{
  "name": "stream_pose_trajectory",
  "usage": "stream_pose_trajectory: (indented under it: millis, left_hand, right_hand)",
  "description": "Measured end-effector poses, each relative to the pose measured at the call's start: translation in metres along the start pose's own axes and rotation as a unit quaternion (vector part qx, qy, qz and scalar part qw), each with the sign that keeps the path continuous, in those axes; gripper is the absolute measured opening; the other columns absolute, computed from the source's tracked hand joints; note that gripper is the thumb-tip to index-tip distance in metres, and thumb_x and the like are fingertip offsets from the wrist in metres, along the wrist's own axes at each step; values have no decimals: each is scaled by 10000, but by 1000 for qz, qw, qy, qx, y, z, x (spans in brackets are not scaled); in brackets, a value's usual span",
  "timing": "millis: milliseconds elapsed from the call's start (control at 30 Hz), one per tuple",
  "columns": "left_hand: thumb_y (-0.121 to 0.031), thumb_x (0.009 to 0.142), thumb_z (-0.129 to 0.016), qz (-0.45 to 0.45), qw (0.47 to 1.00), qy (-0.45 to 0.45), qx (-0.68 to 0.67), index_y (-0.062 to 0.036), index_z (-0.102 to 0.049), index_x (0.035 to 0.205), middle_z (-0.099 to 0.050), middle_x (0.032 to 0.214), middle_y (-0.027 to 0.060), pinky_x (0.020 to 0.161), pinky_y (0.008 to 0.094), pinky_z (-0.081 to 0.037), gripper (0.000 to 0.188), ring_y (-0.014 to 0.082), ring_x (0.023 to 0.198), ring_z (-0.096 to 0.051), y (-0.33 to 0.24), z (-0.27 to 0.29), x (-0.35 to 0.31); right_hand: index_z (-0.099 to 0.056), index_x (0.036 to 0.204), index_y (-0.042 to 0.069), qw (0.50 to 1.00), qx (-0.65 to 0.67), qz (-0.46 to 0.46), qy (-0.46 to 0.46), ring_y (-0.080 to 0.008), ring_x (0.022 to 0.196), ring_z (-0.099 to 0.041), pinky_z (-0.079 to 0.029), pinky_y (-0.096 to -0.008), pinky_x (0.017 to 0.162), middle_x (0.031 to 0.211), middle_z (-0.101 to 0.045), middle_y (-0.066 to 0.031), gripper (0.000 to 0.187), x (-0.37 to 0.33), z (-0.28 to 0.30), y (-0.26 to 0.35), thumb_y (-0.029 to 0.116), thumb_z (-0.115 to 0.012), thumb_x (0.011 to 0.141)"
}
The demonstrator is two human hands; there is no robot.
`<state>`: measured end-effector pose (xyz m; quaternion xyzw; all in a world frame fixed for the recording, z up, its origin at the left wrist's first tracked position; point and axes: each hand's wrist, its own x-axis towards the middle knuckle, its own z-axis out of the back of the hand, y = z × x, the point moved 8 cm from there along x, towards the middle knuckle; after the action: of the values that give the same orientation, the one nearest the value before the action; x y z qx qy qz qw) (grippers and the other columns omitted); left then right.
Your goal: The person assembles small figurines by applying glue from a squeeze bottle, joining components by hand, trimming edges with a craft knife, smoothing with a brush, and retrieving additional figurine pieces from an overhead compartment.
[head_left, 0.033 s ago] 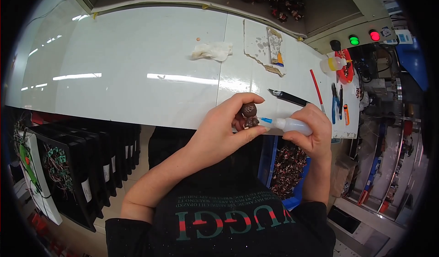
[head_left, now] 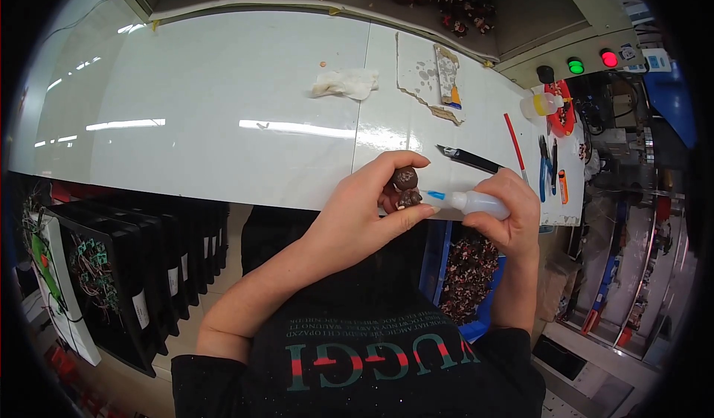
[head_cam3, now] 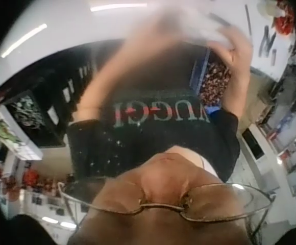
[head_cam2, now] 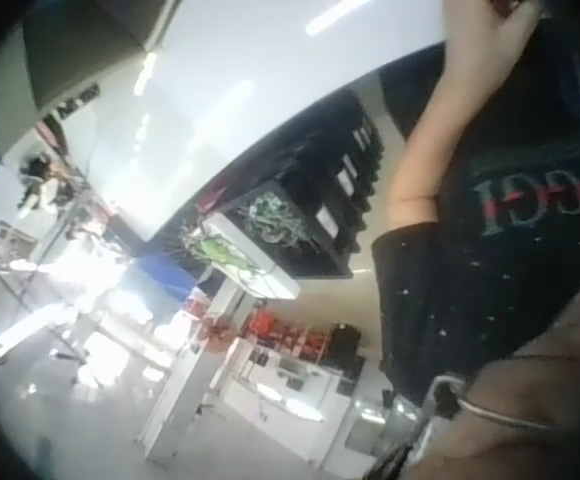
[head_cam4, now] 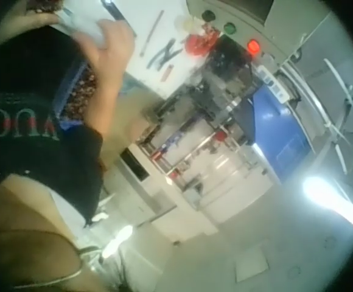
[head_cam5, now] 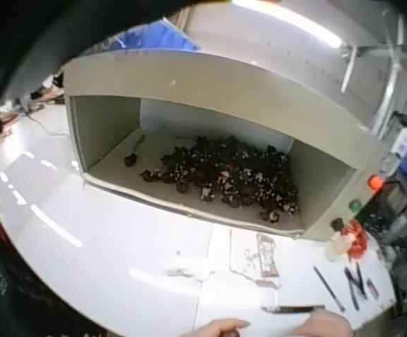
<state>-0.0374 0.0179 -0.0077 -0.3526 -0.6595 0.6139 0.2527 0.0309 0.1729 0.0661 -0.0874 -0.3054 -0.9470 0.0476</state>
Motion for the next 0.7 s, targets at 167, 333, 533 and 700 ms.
stream_pose_trajectory:
  millis: [167, 333, 533, 700]
  left_hand:
    - [-131, 841, -715, -21, 1000, -8, 10, -53, -513, 1203, -576, 922, 27, 743, 232, -470, 422, 88, 850, -555, -7, -3, -2]
    - [-156, 850, -703, -34, 997, -24, 67, -54, -534, 1137, -573, 846, 16, 692, 220, -454, 349, 80, 785, -547, -13, -7, -4]
    - [-166, 867, -686, -4, 999, -28, 22, -54, -542, 1118, -540, 807, -6, 615, 194, -418, 311, 40, 701, -507, -15, -11, -5]
    - [-171, 871, -686, 20, 999, -45, -5, -37, -543, 1109, -524, 804, -23, 588, 179, -409, 308, 21, 684, -486, -16, -11, -5]
  right_hand:
    - [-598, 978, -18, 974, 155, -110, -121, -117, 784, -529, -412, -240, 699, 860, -566, -52, 214, -13, 20, -50, 169, -616, 876]
    - [-602, 1043, -23, 974, 110, -172, -95, -153, 807, -541, -425, -253, 729, 898, -582, -67, 216, 24, 7, -75, 155, -555, 930]
    - [-607, 1084, -2, 990, -17, -127, -59, -221, 855, -553, -446, -290, 777, 998, -569, -106, 229, 44, -1, -66, 158, -546, 932]
    - [-595, 1104, 27, 984, -106, -53, -132, -262, 980, -544, -449, -332, 853, 1084, -529, -130, 277, 22, 20, -13, 103, -638, 840]
